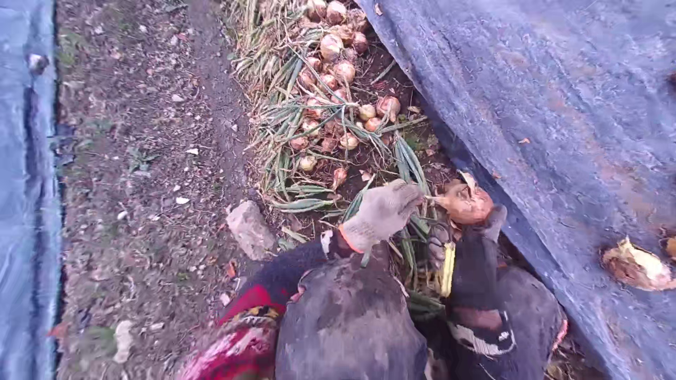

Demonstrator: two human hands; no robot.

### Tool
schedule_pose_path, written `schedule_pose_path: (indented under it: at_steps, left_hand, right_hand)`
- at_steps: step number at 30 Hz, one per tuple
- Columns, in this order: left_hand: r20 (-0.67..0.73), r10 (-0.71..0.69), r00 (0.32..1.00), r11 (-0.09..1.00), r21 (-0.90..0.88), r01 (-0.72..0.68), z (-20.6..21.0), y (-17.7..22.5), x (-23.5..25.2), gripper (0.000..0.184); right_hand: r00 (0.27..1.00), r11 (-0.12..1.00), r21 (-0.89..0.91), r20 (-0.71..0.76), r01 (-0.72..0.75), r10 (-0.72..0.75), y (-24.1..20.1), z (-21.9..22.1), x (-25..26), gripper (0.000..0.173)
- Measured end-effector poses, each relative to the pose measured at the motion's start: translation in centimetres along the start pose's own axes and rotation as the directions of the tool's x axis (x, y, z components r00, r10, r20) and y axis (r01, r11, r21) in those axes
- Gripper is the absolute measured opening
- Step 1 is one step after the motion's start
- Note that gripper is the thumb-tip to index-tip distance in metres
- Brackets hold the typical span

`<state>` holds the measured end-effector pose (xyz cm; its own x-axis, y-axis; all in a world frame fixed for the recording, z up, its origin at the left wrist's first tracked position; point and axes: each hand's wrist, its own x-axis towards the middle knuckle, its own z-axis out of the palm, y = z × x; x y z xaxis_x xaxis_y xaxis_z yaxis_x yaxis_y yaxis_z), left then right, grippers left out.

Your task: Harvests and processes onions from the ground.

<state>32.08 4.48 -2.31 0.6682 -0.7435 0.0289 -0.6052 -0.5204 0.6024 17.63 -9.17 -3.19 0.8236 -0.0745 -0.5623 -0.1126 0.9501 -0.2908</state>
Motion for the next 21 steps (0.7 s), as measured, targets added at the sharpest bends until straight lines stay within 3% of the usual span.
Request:
schedule_pose_path:
  at_steps: [2, 3, 5, 7, 8, 9, 11, 13, 14, 16, 19, 21]
  left_hand:
    - [-0.073, -0.037, 0.997, 0.996, 0.076, 0.042, -1.6, -0.5, 1.3, 0.024]
    - [-0.059, -0.117, 0.991, 0.982, 0.139, 0.124, -2.3, -1.7, 1.6, 0.025]
    - [0.080, -0.321, 0.944, 0.942, 0.129, 0.309, -3.6, -5.4, 0.7, 0.028]
    - [0.311, -0.397, 0.864, 0.911, 0.019, 0.412, -4.4, -8.2, -1.3, 0.026]
    - [0.403, -0.415, 0.816, 0.896, 0.024, 0.444, -4.4, -9.1, -2.8, 0.029]
    - [0.401, -0.462, 0.791, 0.878, 0.081, 0.472, -4.2, -9.9, -4.2, 0.036]
    - [0.146, -0.596, 0.790, 0.801, 0.186, 0.570, -3.3, -12.6, -5.4, 0.047]
    - [-0.081, -0.680, 0.728, 0.696, 0.241, 0.677, -1.8, -16.2, -5.6, 0.056]
    - [-0.095, -0.714, 0.694, 0.650, 0.278, 0.707, -1.2, -17.9, -5.4, 0.064]
    - [-0.063, -0.739, 0.670, 0.618, 0.331, 0.713, 0.0, -20.0, -4.9, 0.075]
    - [-0.081, -0.620, 0.780, 0.745, 0.249, 0.618, 0.0, -19.1, -4.5, 0.073]
    - [-0.038, -0.488, 0.872, 0.870, 0.053, 0.489, -0.5, -15.7, -4.6, 0.072]
  right_hand:
    - [0.975, 0.982, 0.051, 0.115, 0.184, -0.189, 0.0, 0.1, -1.3, 0.075]
    - [0.925, 0.949, 0.061, 0.210, 0.310, -0.316, -0.2, 0.0, -1.8, 0.072]
    - [0.778, 0.851, 0.118, 0.355, 0.512, -0.518, -1.5, -0.6, -2.7, 0.062]
    - [0.742, 0.810, 0.095, 0.351, 0.578, -0.571, -2.9, -1.4, -2.3, 0.061]
    - [0.778, 0.824, 0.042, 0.307, 0.565, -0.549, -3.0, -2.1, -1.8, 0.066]
    - [0.822, 0.840, -0.045, 0.245, 0.540, -0.515, -2.8, -2.7, -1.0, 0.071]
    - [0.892, 0.853, -0.277, 0.036, 0.442, -0.450, -1.4, -3.2, 1.1, 0.073]
    - [0.925, 0.834, -0.512, -0.176, 0.206, -0.336, -0.2, -2.6, 2.4, 0.058]
    - [0.932, 0.795, -0.598, -0.221, 0.103, -0.287, 0.4, -2.6, 3.0, 0.051]
    - [0.934, 0.671, -0.741, -0.248, -0.013, -0.256, 1.3, -2.7, 3.7, 0.057]
    - [0.941, 0.524, -0.851, -0.143, 0.041, -0.307, 2.5, -2.9, 4.4, 0.059]
    - [0.956, 0.461, -0.886, -0.092, 0.050, -0.279, 3.4, -3.1, 4.8, 0.061]
